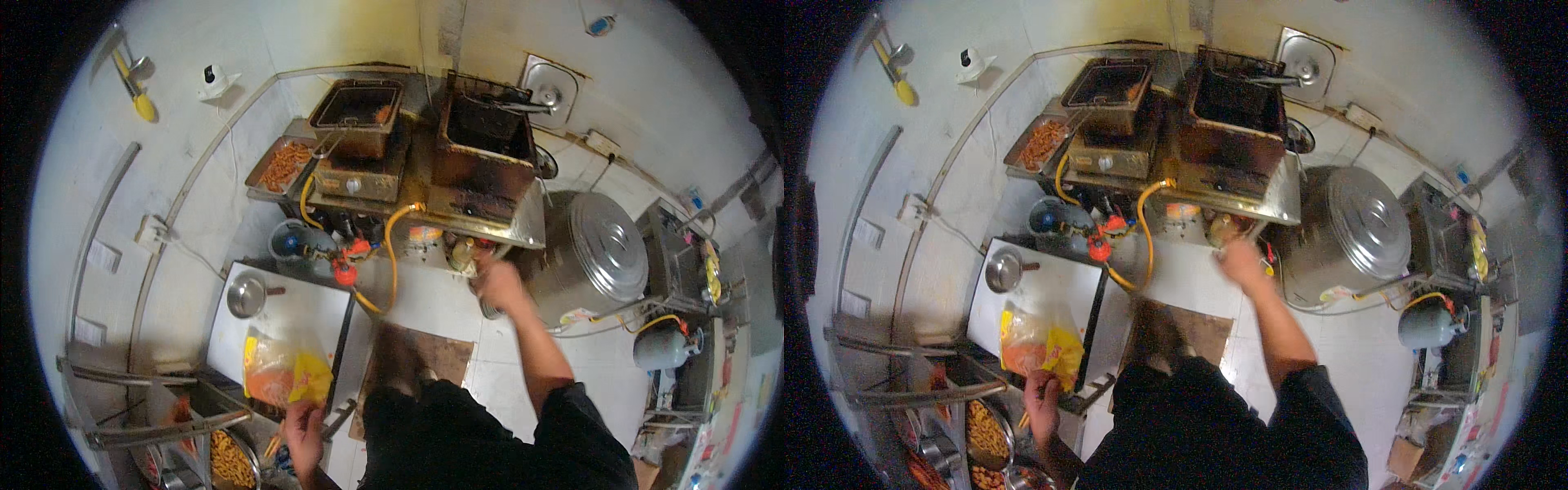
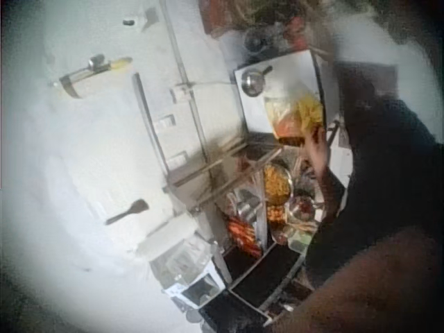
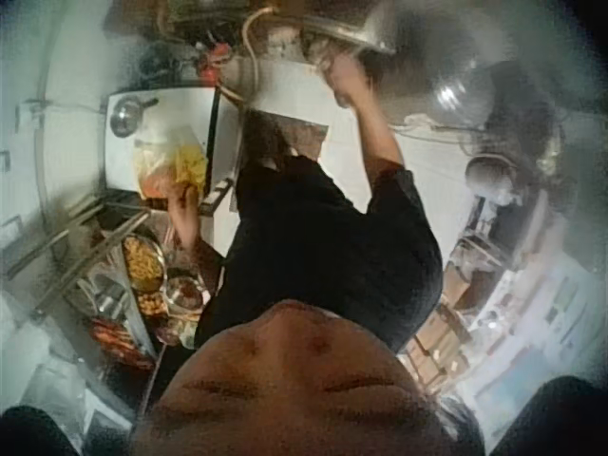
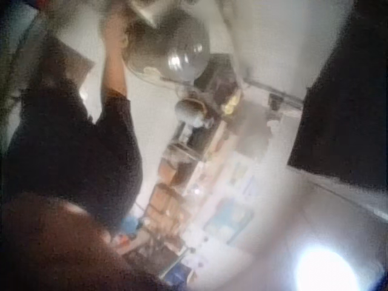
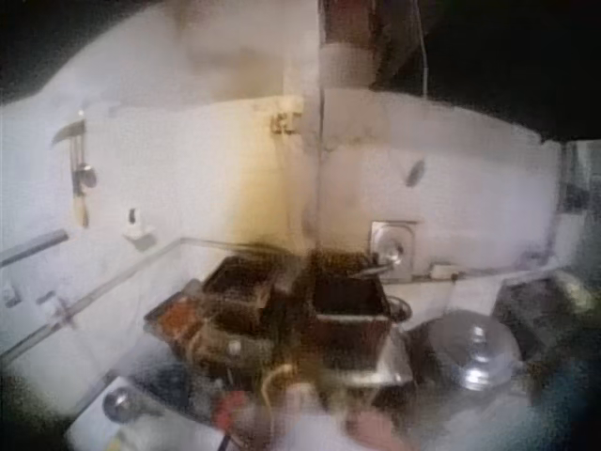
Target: The person assembles a food order in a commercial kitchen. They rinse a metal bowl, add sauce, then use tongs and a spatula to place fried items, vegetables, and other ingredients into the bowl. The person also uses scissors to cut fried pieces into smaller portions before mixing them with the other components.
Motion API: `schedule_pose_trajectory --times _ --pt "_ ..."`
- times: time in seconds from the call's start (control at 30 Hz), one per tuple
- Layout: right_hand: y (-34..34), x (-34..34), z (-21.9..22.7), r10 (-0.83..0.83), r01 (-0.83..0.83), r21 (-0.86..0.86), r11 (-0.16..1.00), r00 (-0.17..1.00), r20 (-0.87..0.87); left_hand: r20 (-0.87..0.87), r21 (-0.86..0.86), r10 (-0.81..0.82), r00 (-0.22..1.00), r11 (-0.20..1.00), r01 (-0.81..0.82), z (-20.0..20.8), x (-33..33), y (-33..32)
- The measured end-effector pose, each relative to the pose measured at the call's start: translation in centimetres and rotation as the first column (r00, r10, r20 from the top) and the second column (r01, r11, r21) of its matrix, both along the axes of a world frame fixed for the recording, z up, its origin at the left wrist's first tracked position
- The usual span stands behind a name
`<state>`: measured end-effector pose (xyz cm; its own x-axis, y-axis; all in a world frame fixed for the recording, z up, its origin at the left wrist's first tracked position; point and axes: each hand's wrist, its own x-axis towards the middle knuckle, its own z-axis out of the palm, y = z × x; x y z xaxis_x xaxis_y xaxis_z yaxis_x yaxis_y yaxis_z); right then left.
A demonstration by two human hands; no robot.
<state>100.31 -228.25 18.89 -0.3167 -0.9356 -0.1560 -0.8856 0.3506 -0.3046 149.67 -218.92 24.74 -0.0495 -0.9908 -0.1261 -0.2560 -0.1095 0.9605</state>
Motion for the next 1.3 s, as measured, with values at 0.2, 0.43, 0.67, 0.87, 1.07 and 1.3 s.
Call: schedule_pose_trajectory --times 0.2,0.43,0.67,0.87,1.07,1.3 --pt "-15.3 -19.4 14.2 -0.347 0.106 -0.682 0.724 0.91 -0.227 0.008 0.099 -0.141 0.99 0.985 0.14 -1.0 -6.0 -16.3" --pt "-28.3 -30.9 19.8 -0.097 0.121 0.029 0.992 0.9 -0.426 -0.494 0.139 -0.033 0.869 0.984 0.116 0.3 -12.2 -41.1" --pt "-31.5 -32.1 20.3 0.056 0.023 0.21 0.977 0.93 -0.363 -0.636 0.459 -0.076 0.768 0.762 0.456 4.9 -21.3 -53.7" --pt "-29.2 -29.3 30.0 -0.312 0.309 -0.097 0.946 0.95 -0.012 -0.56 0.369 -0.144 0.816 0.838 0.402 4.3 -23.2 -51.3" --pt "-33.5 -23.4 33.9 0.022 -0.157 -0.335 0.929 0.927 -0.375 -0.529 0.284 -0.173 0.831 0.886 0.365 4.0 -23.3 -48.3" --pt "-41.5 -12.0 34.0 0.321 -0.488 0.018 0.873 0.544 -0.775 -0.535 0.163 -0.285 0.796 0.889 0.428 2.5 -23.1 -46.4"
